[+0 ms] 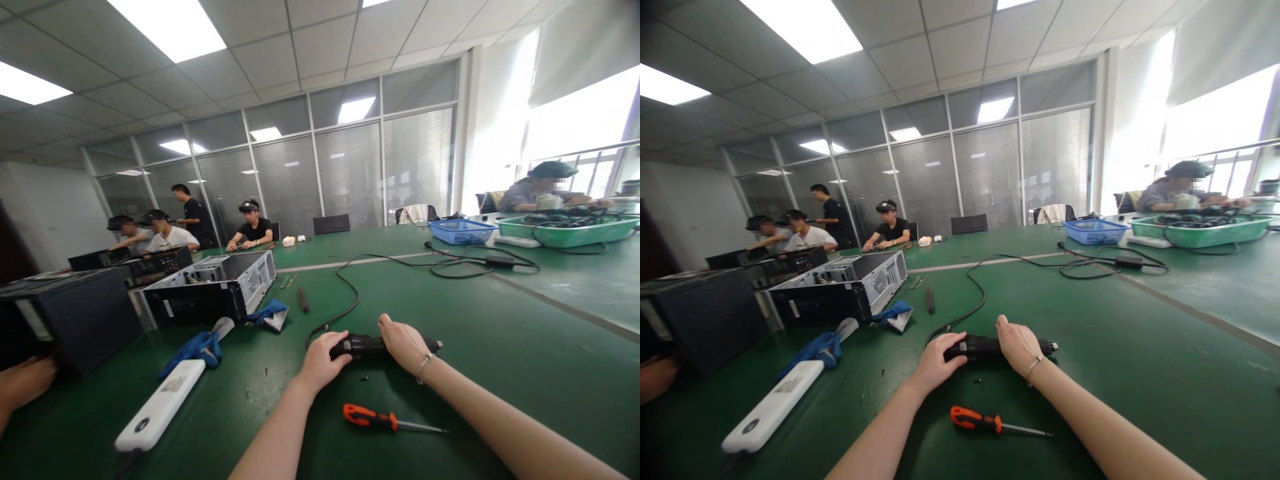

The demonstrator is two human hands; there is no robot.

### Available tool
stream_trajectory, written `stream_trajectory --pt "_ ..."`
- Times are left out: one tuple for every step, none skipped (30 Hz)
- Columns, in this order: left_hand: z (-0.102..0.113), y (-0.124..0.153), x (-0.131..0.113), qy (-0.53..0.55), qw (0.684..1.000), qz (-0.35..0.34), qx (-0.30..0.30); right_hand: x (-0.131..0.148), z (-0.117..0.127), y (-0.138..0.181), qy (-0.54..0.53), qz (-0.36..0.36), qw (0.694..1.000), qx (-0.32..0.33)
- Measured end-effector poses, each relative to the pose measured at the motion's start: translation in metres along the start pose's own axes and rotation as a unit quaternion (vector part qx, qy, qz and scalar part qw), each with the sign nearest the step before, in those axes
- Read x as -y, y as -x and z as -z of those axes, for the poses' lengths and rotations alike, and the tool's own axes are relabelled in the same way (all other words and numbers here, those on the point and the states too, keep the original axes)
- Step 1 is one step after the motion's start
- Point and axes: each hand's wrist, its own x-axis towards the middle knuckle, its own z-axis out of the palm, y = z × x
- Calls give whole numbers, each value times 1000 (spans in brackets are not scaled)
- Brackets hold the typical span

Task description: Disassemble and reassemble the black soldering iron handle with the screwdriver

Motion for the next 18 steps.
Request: stream_trajectory --pt "-1 0 1 5 1000 5 0 -3 -2 0 12 -6 1000 5" --pt "-1 0 2 11 1000 10 0 -4 -3 0 19 -9 1000 6" --pt "-2 0 3 15 1000 16 -1 -5 -5 0 24 -7 1000 6" --pt "-3 0 3 19 1000 22 -3 -5 -7 1 27 -2 1000 4" --pt "-4 0 3 22 999 27 -4 -5 -9 1 28 4 1000 0" --pt "-5 1 3 24 999 32 -6 -5 -11 2 28 13 1000 -7" --pt "-5 2 2 28 999 37 -11 -6 -13 4 24 22 999 -13" --pt "-6 3 1 31 999 40 -12 -7 -15 5 19 28 999 -18" --pt "-6 4 0 32 998 43 -16 -8 -17 6 14 30 999 -19" --pt "-6 5 -1 31 998 46 -18 -9 -19 7 9 28 999 -19" --pt "-7 7 -2 30 998 52 -19 -11 -21 8 4 24 1000 -17" --pt "-7 8 -3 29 998 56 -18 -12 -22 8 -4 20 1000 -16" --pt "-7 9 -3 28 998 61 -20 -13 -23 8 -14 15 1000 -14" --pt "-7 10 -3 28 997 65 -23 -13 -23 8 -28 7 999 -14" --pt "-8 10 -3 29 997 65 -24 -12 -23 7 -49 -1 999 -16" --pt "-8 11 -3 32 997 65 -26 -11 -22 5 -80 -10 997 -19" --pt "-8 11 -2 34 997 62 -26 -8 -20 3 -118 -16 993 -22" --pt "-8 11 -1 37 997 59 -26 -4 -18 0 -161 -15 987 -23"
